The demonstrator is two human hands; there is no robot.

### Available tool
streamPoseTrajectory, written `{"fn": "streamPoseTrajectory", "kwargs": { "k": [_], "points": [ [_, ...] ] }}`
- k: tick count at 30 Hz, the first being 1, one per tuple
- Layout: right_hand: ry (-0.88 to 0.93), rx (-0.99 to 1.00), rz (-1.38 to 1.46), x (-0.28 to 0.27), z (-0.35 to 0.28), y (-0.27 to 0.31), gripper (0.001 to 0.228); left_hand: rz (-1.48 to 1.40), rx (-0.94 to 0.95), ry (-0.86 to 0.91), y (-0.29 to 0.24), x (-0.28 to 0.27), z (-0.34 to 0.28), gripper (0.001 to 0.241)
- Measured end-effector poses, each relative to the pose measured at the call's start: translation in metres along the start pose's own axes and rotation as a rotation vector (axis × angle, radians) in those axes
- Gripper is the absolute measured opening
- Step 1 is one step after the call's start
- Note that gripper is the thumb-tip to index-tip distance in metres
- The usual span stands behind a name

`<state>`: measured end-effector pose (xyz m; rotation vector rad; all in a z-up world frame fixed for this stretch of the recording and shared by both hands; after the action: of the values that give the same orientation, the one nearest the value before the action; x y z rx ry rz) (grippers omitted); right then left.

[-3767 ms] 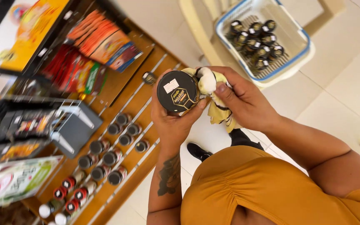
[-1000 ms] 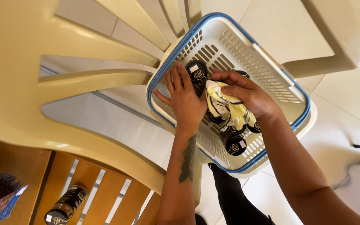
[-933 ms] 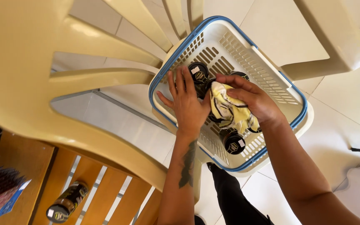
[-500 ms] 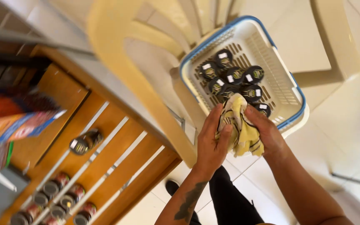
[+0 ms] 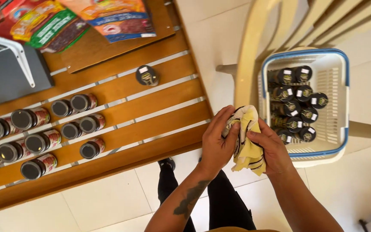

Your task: The recorder wipes down several glass jars with a cloth before placing them in a basket and then wipes the wooden display shelf.

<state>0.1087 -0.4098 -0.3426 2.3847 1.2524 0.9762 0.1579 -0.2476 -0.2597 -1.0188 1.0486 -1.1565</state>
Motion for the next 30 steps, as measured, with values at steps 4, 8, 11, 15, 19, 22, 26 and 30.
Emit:
{"fn": "streamPoseTrajectory", "kwargs": {
  "k": [4,8,11,15,19,22,26,30],
  "points": [
    [0.032,0.006,-0.054,0.036,0.024,-0.031,0.06,0.002,-0.035,-0.076,0.026,-0.052,0.002,0.035],
    [0.027,0.043,-0.084,0.065,0.045,-0.068,0.061,0.008,-0.112,-0.148,0.059,-0.104,0.003,0.037],
    [0.016,0.069,-0.097,0.085,0.055,-0.092,0.063,0.007,-0.168,-0.243,0.103,-0.138,0.005,0.04],
    [-0.006,0.087,-0.077,0.094,0.065,-0.124,0.063,0.133,-0.217,-0.373,0.164,-0.176,0.013,0.058],
    [-0.033,0.066,-0.098,0.1,0.072,-0.131,0.065,0.181,-0.186,-0.418,0.216,-0.187,0.042,0.086],
    [-0.049,0.059,-0.1,0.096,0.073,-0.134,0.065,0.144,-0.097,-0.368,0.231,-0.179,0.067,0.094],
    [-0.072,0.028,-0.1,0.1,0.068,-0.129,0.066,0.122,-0.041,-0.33,0.247,-0.168,0.081,0.087],
    [-0.128,-0.033,-0.088,0.102,0.061,-0.12,0.063,0.183,-0.077,-0.31,0.258,-0.169,0.072,0.084]
  ]
}}
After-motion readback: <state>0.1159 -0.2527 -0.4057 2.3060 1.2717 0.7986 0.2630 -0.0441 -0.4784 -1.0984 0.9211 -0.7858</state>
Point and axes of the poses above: each hand's wrist, its own z-axis towards the middle knuckle, its own x-axis out of the palm, y = z × x, the point moved 8 cm from there along z, towards the middle knuckle, and after that the axes turned 8 degrees about x, right-handed, at the moved point
